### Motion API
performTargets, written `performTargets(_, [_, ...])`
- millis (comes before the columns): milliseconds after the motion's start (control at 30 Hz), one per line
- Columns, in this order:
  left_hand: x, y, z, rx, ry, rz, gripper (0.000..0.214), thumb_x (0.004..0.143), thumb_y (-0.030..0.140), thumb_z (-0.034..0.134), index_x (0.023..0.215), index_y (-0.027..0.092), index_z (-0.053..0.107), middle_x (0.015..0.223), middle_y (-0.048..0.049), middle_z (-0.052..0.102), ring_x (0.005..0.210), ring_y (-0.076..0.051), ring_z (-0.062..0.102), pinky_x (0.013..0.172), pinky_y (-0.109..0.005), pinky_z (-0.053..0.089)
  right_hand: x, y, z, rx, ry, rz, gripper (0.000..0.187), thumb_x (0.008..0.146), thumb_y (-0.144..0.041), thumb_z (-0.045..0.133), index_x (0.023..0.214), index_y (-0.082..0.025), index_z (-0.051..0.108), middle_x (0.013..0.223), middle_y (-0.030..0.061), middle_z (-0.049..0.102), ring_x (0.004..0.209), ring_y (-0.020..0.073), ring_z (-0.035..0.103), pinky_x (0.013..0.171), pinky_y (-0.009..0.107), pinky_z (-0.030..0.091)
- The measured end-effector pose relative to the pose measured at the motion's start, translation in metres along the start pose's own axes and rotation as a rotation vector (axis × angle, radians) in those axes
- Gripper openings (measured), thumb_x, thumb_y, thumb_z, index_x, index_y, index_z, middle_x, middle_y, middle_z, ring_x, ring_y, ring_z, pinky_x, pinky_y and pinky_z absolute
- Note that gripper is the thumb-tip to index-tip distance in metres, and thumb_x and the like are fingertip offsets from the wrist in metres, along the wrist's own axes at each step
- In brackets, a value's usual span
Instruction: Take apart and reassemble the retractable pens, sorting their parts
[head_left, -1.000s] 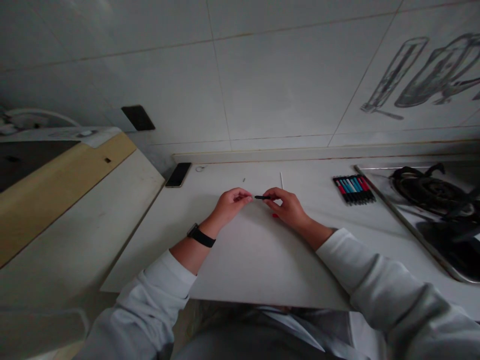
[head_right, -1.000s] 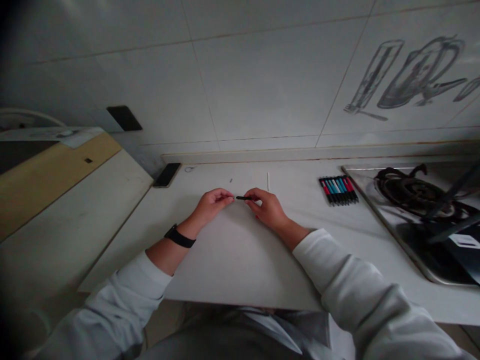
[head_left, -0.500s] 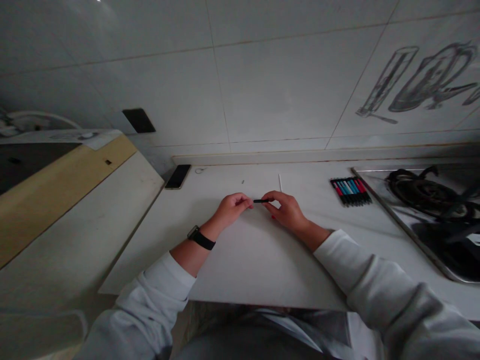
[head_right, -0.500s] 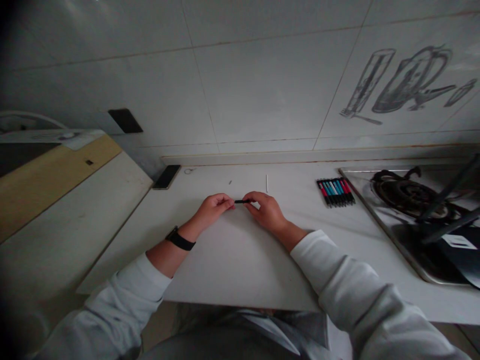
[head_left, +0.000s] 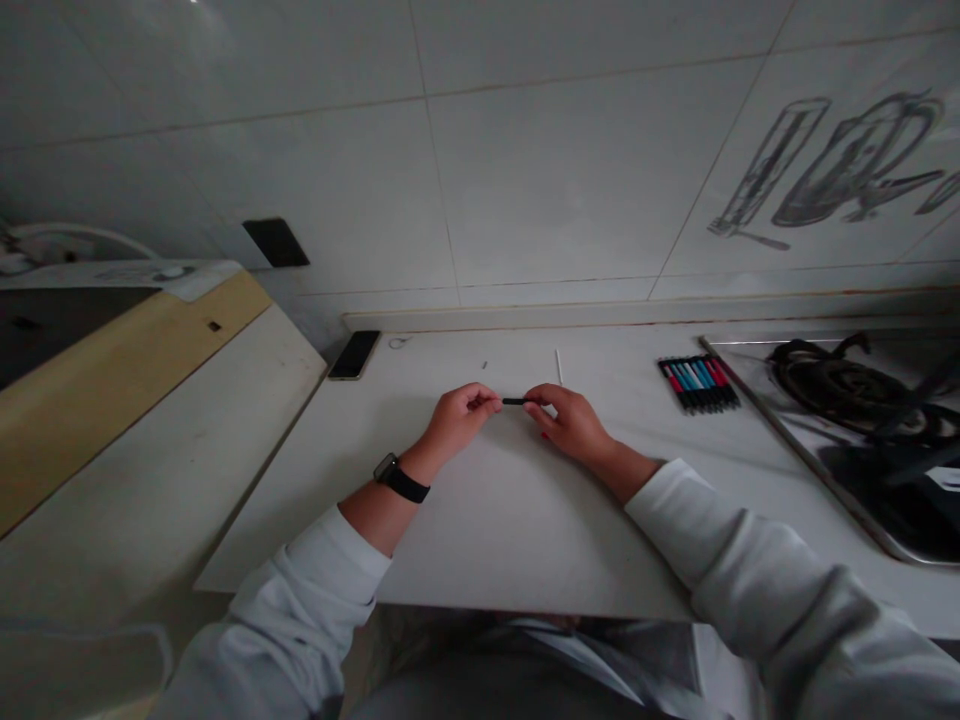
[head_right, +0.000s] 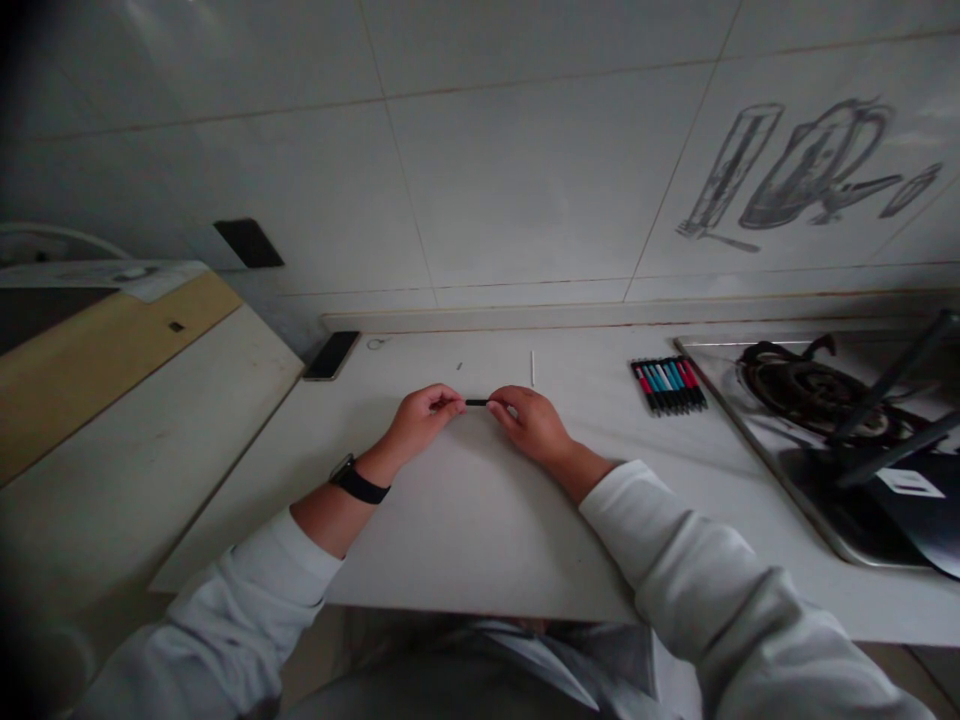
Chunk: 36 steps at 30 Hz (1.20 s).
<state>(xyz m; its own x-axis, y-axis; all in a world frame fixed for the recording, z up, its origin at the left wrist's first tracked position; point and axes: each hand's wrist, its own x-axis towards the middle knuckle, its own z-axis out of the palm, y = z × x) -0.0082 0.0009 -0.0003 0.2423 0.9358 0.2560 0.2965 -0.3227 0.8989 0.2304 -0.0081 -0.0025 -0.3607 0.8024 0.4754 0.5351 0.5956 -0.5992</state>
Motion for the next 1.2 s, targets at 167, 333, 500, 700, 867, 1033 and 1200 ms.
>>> performTargets(167, [-0.0004,0.0019,0.0003,0.04,0.0,0.018,0.018,0.089,0.037,0.07,0.091,0.019,0.073,0.088,-0.0031,0.076,0.084,-0.018,0.069,0.081,-0.03,0.054,0.0,0.0,-0.0012,0.035,0.001,-0.001,0.025,0.096,-0.037,0.062,0.115,-0.022,0.065,0.099,0.0069,0.073,0.089,0.0204,0.069,0.084,0.033,0.053])
performTargets(333, [-0.0011,0.0036,0.0008,0.069,-0.004,0.029,0.015,0.089,0.034,0.07,0.089,0.02,0.073,0.086,-0.002,0.075,0.081,-0.017,0.068,0.081,-0.03,0.053,-0.0002,0.0005,-0.0014,-0.015,-0.048,-0.004,0.023,0.103,-0.037,0.05,0.102,-0.022,0.068,0.094,0.0073,0.072,0.087,0.0203,0.068,0.082,0.032,0.052])
performTargets(500, [-0.0024,0.0052,0.0008,0.065,-0.029,0.034,0.016,0.091,0.035,0.068,0.09,0.02,0.073,0.087,-0.0021,0.076,0.082,-0.017,0.069,0.08,-0.029,0.053,0.0002,-0.0001,-0.0035,-0.002,-0.048,-0.049,0.019,0.099,-0.037,0.058,0.106,-0.021,0.066,0.097,0.0074,0.071,0.088,0.0205,0.067,0.083,0.032,0.051])
performTargets(700, [-0.0028,0.0086,0.0008,0.077,-0.043,0.023,0.016,0.091,0.034,0.067,0.088,0.019,0.072,0.086,-0.0021,0.076,0.082,-0.017,0.069,0.079,-0.028,0.052,-0.0002,-0.0033,-0.0054,-0.015,-0.067,-0.058,0.021,0.101,-0.038,0.056,0.107,-0.021,0.066,0.099,0.0084,0.071,0.09,0.0209,0.067,0.085,0.033,0.051])
performTargets(867, [-0.003,0.009,0.0006,0.078,-0.045,0.039,0.018,0.093,0.035,0.064,0.086,0.019,0.072,0.085,-0.0024,0.075,0.082,-0.017,0.068,0.08,-0.029,0.052,-0.0001,-0.0066,-0.0067,-0.059,-0.07,-0.073,0.023,0.105,-0.035,0.047,0.102,-0.021,0.066,0.095,0.0084,0.071,0.09,0.0213,0.066,0.085,0.034,0.05])
performTargets(1033, [-0.0037,0.0097,0.0002,0.092,-0.038,0.03,0.021,0.093,0.038,0.065,0.087,0.02,0.072,0.085,-0.0029,0.075,0.082,-0.018,0.068,0.081,-0.031,0.053,-0.0004,-0.0057,-0.0065,-0.065,-0.06,-0.062,0.02,0.1,-0.037,0.057,0.109,-0.021,0.065,0.101,0.0089,0.071,0.093,0.0222,0.067,0.087,0.035,0.051])
performTargets(1200, [-0.0029,0.009,0.0007,0.081,-0.035,0.021,0.02,0.093,0.036,0.064,0.085,0.019,0.071,0.084,-0.0025,0.075,0.081,-0.017,0.068,0.081,-0.029,0.053,0.0,-0.0042,-0.0053,-0.093,-0.068,-0.078,0.017,0.101,-0.032,0.054,0.106,-0.022,0.067,0.099,0.0084,0.072,0.092,0.0221,0.067,0.085,0.034,0.051])
